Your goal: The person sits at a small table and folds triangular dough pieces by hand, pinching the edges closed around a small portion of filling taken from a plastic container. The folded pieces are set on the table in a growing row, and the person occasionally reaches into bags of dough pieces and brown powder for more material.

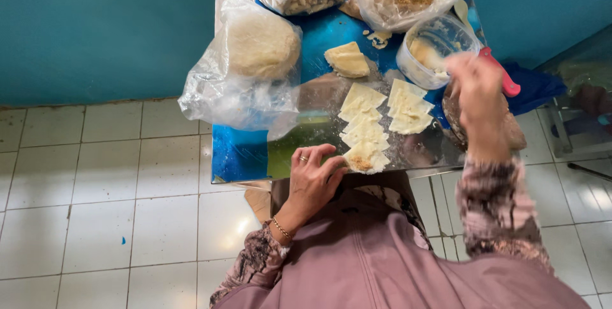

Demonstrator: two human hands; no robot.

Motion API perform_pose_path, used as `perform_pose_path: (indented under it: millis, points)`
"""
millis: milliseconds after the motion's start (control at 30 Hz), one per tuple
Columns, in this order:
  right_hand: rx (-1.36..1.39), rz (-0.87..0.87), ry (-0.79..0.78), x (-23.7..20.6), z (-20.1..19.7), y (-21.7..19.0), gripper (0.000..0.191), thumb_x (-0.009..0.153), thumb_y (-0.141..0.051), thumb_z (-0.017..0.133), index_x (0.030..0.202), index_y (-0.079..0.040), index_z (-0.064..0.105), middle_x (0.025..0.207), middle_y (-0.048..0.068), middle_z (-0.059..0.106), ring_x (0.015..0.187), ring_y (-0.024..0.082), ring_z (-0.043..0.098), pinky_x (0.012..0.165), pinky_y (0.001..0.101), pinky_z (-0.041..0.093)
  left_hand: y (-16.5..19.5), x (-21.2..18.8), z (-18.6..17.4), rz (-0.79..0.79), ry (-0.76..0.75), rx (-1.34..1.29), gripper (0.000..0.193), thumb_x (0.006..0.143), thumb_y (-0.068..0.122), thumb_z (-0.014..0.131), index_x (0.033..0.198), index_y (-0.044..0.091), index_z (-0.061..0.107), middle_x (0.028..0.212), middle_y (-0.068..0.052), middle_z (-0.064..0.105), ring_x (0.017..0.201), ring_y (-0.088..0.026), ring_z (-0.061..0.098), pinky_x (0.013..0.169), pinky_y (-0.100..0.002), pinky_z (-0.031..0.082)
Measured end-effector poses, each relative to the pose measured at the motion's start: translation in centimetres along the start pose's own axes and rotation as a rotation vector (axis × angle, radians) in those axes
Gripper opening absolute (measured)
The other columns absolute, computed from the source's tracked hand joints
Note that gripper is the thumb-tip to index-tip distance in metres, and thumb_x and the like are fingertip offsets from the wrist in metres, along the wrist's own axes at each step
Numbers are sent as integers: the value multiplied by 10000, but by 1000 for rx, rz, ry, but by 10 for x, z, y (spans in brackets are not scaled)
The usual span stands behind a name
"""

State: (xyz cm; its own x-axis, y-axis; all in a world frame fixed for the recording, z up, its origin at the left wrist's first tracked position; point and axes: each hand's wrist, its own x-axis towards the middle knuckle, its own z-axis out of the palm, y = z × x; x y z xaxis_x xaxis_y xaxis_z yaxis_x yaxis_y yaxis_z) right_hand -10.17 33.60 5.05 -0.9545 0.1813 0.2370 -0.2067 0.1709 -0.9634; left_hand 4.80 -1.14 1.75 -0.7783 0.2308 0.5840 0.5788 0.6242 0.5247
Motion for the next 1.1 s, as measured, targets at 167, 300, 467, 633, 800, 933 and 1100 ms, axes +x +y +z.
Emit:
perform_pose_path:
  millis: [167, 300, 467, 633, 800, 933, 1100]
  points:
    - [-744, -798, 257, 145, 42, -3, 75, 928, 30, 658, 1001, 18, 668, 924, 102, 714, 838, 298, 726, 707, 422, 564, -7, 4, -6, -24, 12, -21, 176, 864, 189, 787, 1011, 150, 698, 1157, -50, 630, 1083, -261, 591, 1024, -440, 392]
    - [-1256, -819, 158, 173, 100, -14, 85, 909, -147, 757, 959, -96, 710, 969, 114, 678, 867, 357, 673, 677, 477, 514, -12, 8, -8, -63, 18, -31, 160, 862, 190, 781, 990, 154, 691, 1154, -49, 628, 1093, -256, 592, 1039, -457, 379]
    - [-1124, -896, 54, 69, 105, -49, 213, 1004, -186, 745, 1155, -36, 728, 1117, 146, 627, 993, 334, 636, 814, 440, 501, -8, 5, -7, -121, 9, -9, 173, 866, 198, 782, 999, 138, 687, 1140, -43, 626, 1096, -252, 586, 1058, -465, 350]
    - [-771, -401, -259, -126, 73, -66, 159, 942, -216, 777, 1033, -87, 760, 998, 84, 730, 891, 246, 710, 777, 367, 555, 4, 0, 2, -201, 49, 28, 159, 858, 182, 782, 978, 129, 691, 1109, -34, 623, 1070, -247, 581, 1033, -444, 356]
    - [-813, -345, -123, -194, 75, -53, 193, 853, -201, 822, 1008, -100, 769, 993, 73, 702, 836, 249, 699, 701, 354, 539, 23, -5, 12, -239, 77, 92, 150, 842, 189, 791, 940, 138, 690, 1070, -26, 615, 1040, -239, 579, 1011, -440, 354]
    - [-791, -499, -111, -198, 74, -45, 170, 870, -160, 814, 1020, -108, 753, 994, 47, 677, 888, 248, 691, 750, 360, 549, 32, -1, 14, -233, 89, 120, 133, 859, 181, 777, 946, 141, 685, 1068, -13, 619, 1034, -229, 580, 1013, -434, 355]
    - [-844, -491, -79, -201, 70, -42, 270, 843, -185, 841, 1068, -67, 750, 993, 68, 669, 881, 264, 677, 747, 372, 546, 36, -3, 13, -227, 92, 121, 140, 844, 190, 774, 941, 141, 685, 1059, -28, 614, 1026, -238, 578, 995, -443, 340]
